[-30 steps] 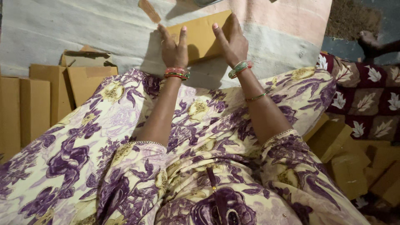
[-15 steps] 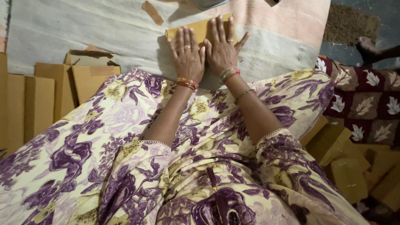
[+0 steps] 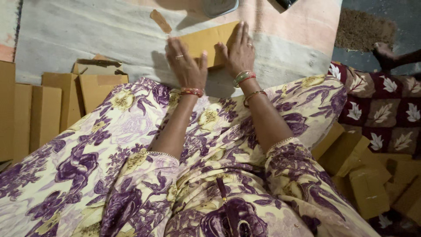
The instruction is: The person places a smartwatch box into a cardboard shipping box, folds the flaps, and seals the box with tape. They repeat this process with additional smartwatch boxes and cardboard boxes.
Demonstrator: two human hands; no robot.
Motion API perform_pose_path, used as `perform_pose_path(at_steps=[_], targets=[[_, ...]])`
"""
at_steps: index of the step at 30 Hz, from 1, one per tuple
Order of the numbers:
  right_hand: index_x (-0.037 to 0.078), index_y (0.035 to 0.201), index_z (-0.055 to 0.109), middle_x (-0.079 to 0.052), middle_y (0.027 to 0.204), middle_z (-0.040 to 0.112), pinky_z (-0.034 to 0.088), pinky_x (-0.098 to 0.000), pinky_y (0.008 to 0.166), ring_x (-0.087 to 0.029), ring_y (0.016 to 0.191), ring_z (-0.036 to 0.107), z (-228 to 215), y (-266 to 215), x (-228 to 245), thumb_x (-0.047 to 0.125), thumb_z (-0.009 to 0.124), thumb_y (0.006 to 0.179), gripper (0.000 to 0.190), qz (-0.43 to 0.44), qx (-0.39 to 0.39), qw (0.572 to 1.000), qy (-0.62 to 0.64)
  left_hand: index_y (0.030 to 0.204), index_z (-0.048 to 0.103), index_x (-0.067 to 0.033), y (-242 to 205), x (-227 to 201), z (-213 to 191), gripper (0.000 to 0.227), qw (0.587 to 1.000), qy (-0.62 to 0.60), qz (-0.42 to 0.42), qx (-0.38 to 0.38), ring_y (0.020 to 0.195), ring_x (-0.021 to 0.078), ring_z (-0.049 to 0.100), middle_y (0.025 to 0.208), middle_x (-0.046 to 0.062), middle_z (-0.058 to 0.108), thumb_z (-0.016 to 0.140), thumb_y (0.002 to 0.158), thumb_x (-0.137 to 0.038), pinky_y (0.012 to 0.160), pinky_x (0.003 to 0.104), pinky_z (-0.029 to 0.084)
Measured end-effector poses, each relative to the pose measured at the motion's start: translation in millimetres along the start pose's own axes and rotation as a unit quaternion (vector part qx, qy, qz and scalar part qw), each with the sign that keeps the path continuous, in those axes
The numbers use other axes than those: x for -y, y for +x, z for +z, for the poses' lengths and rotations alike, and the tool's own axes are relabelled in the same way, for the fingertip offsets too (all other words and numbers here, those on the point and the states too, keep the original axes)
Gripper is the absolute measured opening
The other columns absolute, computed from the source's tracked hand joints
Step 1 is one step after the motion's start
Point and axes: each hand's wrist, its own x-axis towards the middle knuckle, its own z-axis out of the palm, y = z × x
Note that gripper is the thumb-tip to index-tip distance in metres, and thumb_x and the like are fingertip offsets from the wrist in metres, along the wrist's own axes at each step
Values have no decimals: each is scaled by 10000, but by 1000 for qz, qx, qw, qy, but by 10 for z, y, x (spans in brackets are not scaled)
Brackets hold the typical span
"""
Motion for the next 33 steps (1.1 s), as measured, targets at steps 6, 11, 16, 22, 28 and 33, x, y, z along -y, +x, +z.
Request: perform_pose_path(at_steps=[6,11,16,22,28,33], targets=[[-11,1611,212,-225,1563,441,530,-391,1078,-337,1373,569,177,378,-432,398,782,973,949,-64,-22,952,297,1478,474,-31,347,191,244,890,879,-286,-337,178,970,263,788,1117,185,775,428,893,-701,784,370,637],[26,1554,271,-154,1494,509,516,-385,1065,-264,1311,579,-33,400,-537,341,773,951,845,-121,34,723,679,1257,743,-23,674,366,177,679,843,-434,-318,-3,929,243,772,1078,158,763,550,947,-595,734,305,587],[24,1284,594,-124,1011,717,537,-398,940,-237,961,692,-243,298,-545,508,566,1032,546,-110,53,483,867,1171,703,8,925,580,-72,526,603,-680,-416,30,648,203,588,756,173,737,630,909,-442,541,341,452],[-33,1135,713,-130,967,765,610,-371,885,-227,901,721,46,372,-578,402,643,992,463,46,-141,757,636,1053,733,-65,787,725,242,387,806,-455,-370,78,582,140,539,715,62,693,717,818,-371,545,304,457],[57,1522,416,-142,1581,435,398,-348,1194,-248,1474,425,279,407,-541,454,549,1052,629,-51,-56,836,544,993,606,89,434,414,498,429,769,-523,-367,27,732,243,612,844,116,682,747,839,-285,689,450,524],[90,1555,440,-134,1590,499,375,-347,1224,-240,1481,467,247,368,-464,438,576,1051,627,-98,-56,857,503,1457,451,-88,226,-93,82,916,841,-342,-411,83,997,290,722,1148,160,721,766,648,-382,908,394,530]])
